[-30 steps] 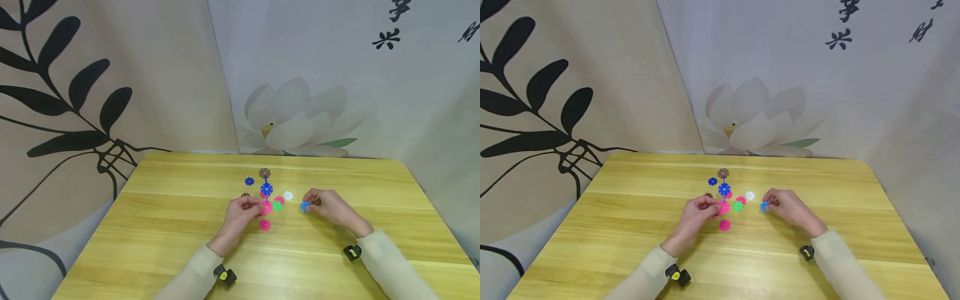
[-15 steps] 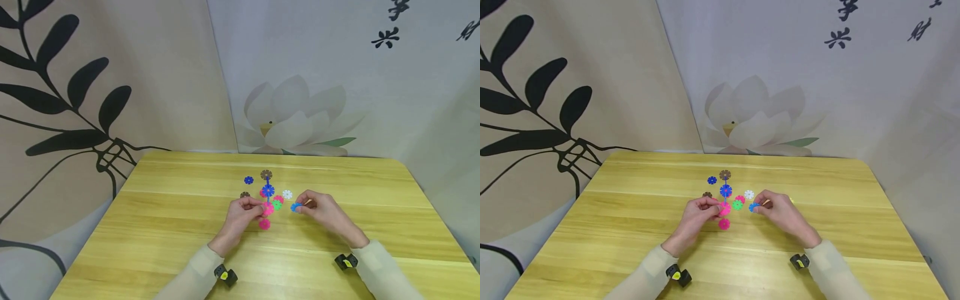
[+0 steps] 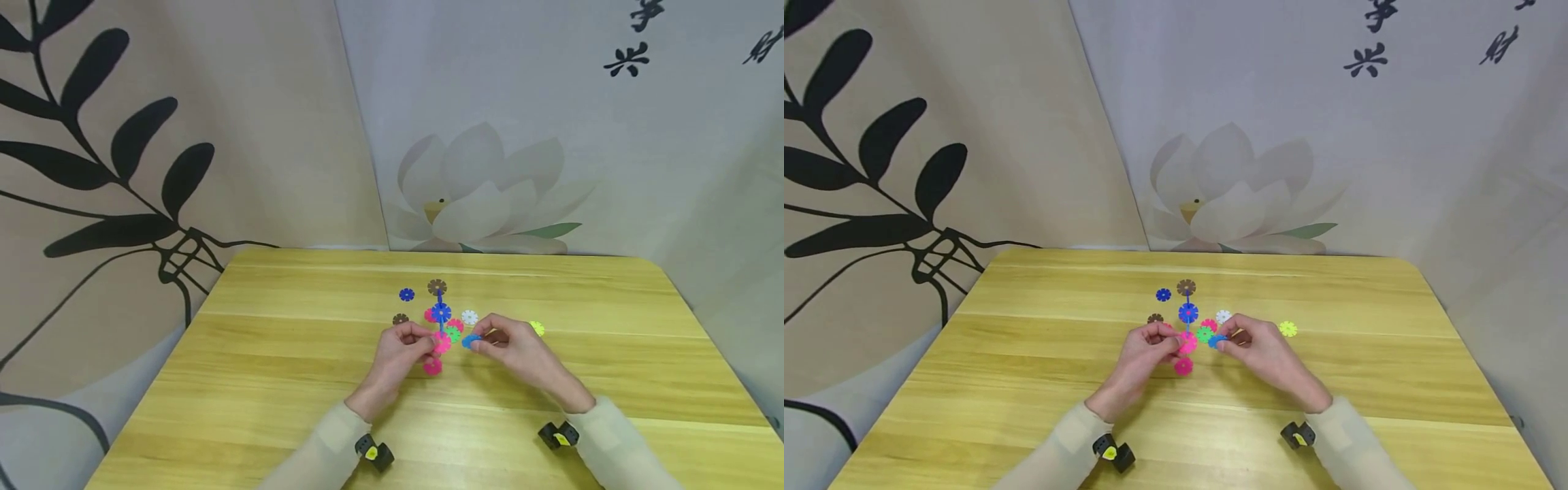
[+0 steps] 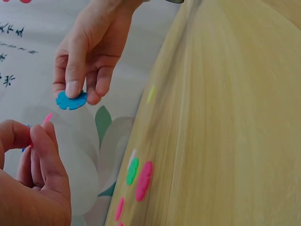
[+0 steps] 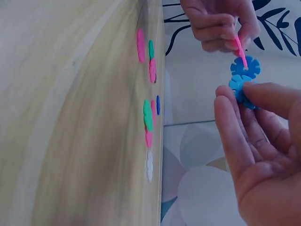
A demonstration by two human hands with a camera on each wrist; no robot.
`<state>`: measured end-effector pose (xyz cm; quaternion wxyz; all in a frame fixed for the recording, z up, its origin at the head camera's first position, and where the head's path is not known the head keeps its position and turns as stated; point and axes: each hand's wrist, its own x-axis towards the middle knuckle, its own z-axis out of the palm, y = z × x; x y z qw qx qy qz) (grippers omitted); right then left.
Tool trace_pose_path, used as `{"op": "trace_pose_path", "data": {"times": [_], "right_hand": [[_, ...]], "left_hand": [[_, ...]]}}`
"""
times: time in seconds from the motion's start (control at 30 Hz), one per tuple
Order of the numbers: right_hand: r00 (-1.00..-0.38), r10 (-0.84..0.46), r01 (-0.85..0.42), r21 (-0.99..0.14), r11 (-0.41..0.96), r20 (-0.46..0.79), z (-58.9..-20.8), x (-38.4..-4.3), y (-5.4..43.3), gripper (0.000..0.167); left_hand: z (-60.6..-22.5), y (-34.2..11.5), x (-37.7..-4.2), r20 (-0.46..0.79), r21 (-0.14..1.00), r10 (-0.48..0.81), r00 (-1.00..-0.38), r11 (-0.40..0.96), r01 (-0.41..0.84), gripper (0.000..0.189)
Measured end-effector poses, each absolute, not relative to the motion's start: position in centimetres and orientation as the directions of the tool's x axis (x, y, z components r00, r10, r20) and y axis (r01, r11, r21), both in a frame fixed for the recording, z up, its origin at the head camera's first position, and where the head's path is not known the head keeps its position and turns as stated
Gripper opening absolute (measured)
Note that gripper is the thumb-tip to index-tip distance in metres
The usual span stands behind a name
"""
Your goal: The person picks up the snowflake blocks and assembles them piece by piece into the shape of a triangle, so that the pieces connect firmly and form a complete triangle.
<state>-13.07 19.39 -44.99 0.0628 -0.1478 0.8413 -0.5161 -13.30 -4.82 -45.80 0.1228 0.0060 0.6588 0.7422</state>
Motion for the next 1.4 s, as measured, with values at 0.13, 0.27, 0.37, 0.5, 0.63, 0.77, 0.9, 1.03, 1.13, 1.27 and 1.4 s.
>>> {"op": "trace_pose_path", "data": {"times": [0.13, 0.27, 0.37, 0.5, 0.63, 0.77, 0.9, 1.03, 1.13, 1.27, 1.4], "right_hand": [[-0.942, -0.331, -0.184, -0.899, 0.396, 0.047, -44.9, -13.2, 19.0, 0.018], [-0.939, -0.337, -0.203, -0.902, 0.381, 0.069, -44.7, -13.3, 18.6, 0.017], [-0.936, -0.340, -0.225, -0.900, 0.373, 0.093, -44.6, -13.3, 18.3, 0.015], [-0.935, -0.332, -0.247, -0.898, 0.365, 0.122, -44.6, -13.3, 17.8, 0.012], [-0.935, -0.321, -0.275, -0.884, 0.378, 0.154, -44.6, -13.4, 17.3, 0.009], [-0.931, -0.315, -0.298, -0.879, 0.372, 0.182, -44.7, -13.6, 16.9, 0.008], [-0.918, -0.331, -0.335, -0.871, 0.360, 0.216, -44.8, -13.8, 16.6, 0.008], [-0.908, -0.345, -0.361, -0.861, 0.359, 0.237, -45.1, -13.7, 16.6, 0.009], [-0.903, -0.343, -0.382, -0.848, 0.367, 0.259, -45.2, -13.6, 16.6, 0.009], [-0.893, -0.323, -0.429, -0.815, 0.391, 0.315, -45.3, -13.6, 16.7, 0.012], [-0.888, -0.297, -0.451, -0.797, 0.402, 0.352, -45.5, -13.7, 16.8, 0.016]], "left_hand": [[-45.8, -4.7, -13.5, -0.160, 0.978, 0.183, -0.970, -0.104, -0.181, 0.016], [-45.8, -4.6, -13.7, -0.170, 0.976, 0.175, -0.970, -0.103, -0.190, 0.015], [-45.9, -4.5, -13.9, -0.166, 0.976, 0.181, -0.969, -0.107, -0.187, 0.015], [-45.9, -4.5, -14.0, -0.156, 0.978, 0.191, -0.969, -0.105, -0.178, 0.015], [-45.9, -4.7, -14.2, -0.161, 0.978, 0.183, -0.970, -0.106, -0.182, 0.015], [-46.0, -4.9, -14.3, -0.167, 0.976, 0.176, -0.970, -0.108, -0.188, 0.015], [-46.1, -4.9, -14.3, -0.164, 0.975, 0.174, -0.971, -0.118, -0.186, 0.015], [-46.5, -4.7, -14.0, -0.176, 0.972, 0.169, -0.970, -0.128, -0.198, 0.015], [-46.6, -4.7, -13.9, -0.181, 0.970, 0.164, -0.970, -0.134, -0.204, 0.015], [-46.5, -4.7, -14.0, -0.177, 0.968, 0.174, -0.969, -0.148, -0.204, 0.015], [-46.4, -4.6, -14.1, -0.172, 0.966, 0.189, -0.967, -0.159, -0.203, 0.015]]}}
